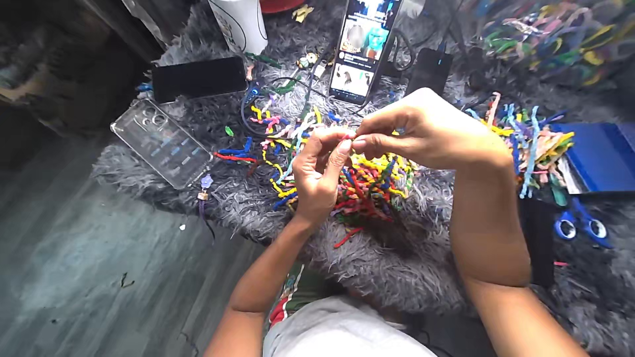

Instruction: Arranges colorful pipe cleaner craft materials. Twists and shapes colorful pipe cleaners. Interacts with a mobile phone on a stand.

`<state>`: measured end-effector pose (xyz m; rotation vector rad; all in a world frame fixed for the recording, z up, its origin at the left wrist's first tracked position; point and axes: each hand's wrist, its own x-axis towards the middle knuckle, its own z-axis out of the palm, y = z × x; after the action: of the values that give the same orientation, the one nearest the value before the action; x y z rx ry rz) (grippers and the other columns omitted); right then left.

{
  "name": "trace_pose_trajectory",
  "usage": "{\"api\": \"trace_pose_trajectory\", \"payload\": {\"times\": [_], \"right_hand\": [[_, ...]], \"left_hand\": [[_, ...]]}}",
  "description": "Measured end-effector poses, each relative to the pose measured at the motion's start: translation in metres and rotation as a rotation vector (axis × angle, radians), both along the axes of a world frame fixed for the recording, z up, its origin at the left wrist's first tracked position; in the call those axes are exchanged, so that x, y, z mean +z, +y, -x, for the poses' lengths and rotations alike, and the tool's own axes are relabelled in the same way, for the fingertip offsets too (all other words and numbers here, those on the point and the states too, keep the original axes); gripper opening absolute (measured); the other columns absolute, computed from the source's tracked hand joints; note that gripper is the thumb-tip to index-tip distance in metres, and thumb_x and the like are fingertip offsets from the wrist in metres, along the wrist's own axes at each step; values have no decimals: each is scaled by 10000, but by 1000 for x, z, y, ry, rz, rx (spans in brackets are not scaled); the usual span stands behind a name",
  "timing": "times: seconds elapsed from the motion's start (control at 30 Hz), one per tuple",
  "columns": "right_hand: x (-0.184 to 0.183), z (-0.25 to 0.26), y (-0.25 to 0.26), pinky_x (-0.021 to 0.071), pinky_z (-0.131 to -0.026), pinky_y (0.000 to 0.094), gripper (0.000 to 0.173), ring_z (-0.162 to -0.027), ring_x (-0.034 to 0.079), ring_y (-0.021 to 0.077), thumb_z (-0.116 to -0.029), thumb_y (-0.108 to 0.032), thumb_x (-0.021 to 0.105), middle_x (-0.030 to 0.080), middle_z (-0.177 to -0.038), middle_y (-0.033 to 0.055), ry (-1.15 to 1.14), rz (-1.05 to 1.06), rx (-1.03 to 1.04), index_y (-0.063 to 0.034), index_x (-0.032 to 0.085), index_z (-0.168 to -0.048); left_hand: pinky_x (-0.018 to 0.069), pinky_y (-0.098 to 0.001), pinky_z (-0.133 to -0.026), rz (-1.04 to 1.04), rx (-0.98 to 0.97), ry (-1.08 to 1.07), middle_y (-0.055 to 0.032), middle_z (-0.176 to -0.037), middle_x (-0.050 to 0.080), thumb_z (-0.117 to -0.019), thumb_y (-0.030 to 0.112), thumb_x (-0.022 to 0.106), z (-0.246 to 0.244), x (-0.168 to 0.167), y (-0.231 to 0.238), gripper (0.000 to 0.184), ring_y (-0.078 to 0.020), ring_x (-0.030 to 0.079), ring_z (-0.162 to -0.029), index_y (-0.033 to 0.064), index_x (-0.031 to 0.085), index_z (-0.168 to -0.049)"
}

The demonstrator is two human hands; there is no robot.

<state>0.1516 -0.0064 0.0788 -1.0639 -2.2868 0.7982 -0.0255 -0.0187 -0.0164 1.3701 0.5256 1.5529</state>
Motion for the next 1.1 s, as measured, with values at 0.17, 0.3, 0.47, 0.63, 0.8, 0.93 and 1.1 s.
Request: {"api": "trace_pose_trajectory", "payload": {"times": [0.17, 0.3, 0.47, 0.63, 0.8, 0.93, 1.1], "right_hand": [[2, 0, -2, 369, -511, 109, 181, -560, 474, -102, -949, -159, 627, 579, -639, -111, -24, -50, -2, -110, 708, -795], [5, -5, -3, 361, -495, 111, 169, -562, 472, -89, -936, -135, 638, 564, -643, -109, 46, 15, 176, -105, 681, -776], [4, -11, -3, 461, -583, 98, 135, -657, 562, -77, -955, -94, 627, 642, -740, -57, 168, 38, 370, -23, 712, -877], [8, -11, -6, 411, -546, 100, 149, -624, 517, -80, -967, -107, 610, 613, -717, -71, 113, -1, 261, -44, 707, -873], [15, -6, -18, 359, -508, 130, 173, -582, 478, -65, -938, -143, 606, 575, -671, -82, -47, -128, 107, -104, 697, -797], [20, 16, -41, 420, -581, 406, 191, -636, 583, 194, -927, -158, 634, 583, -676, 26, -364, -292, -157, -106, 708, -759], [19, 18, -47, 419, -570, 404, 200, -639, 590, 214, -948, -161, 586, 588, -682, 34, -354, -381, -138, -105, 757, -863]], "left_hand": [[541, -152, -640, 133, -186, -104, 107, -909, 685, -1015, -4, 525, 0, 0, 4, 170, 32, 627, -720, 130, 623, -1053], [486, -118, -611, 98, -561, -214, 108, -904, 714, -996, 167, 645, 13, -2, 12, 103, 56, 602, -706, 187, 746, -1007], [491, -99, -635, -96, -779, -193, 85, -937, 740, -1010, 231, 650, 20, -4, 19, 154, 73, 622, -744, 143, 771, -1046], [478, -91, -560, -22, -598, -121, 98, -885, 710, -939, 122, 720, 18, -2, 13, 103, 74, 582, -649, 153, 698, -1035], [504, -100, -584, -83, -418, 49, 120, -848, 662, -915, 61, 708, 16, 2, 10, 229, 65, 582, -653, 128, 617, -1114], [503, -144, -659, -231, -83, 386, -18, -771, 654, -957, -7, 590, 10, 0, 5, 140, 25, 574, -665, -88, 680, -1026], [490, -112, -494, 20, -391, 220, 78, -681, 614, -1053, 18, 441, 14, 7, 1, 161, 43, 555, -526, 45, 597, -1024]]}}
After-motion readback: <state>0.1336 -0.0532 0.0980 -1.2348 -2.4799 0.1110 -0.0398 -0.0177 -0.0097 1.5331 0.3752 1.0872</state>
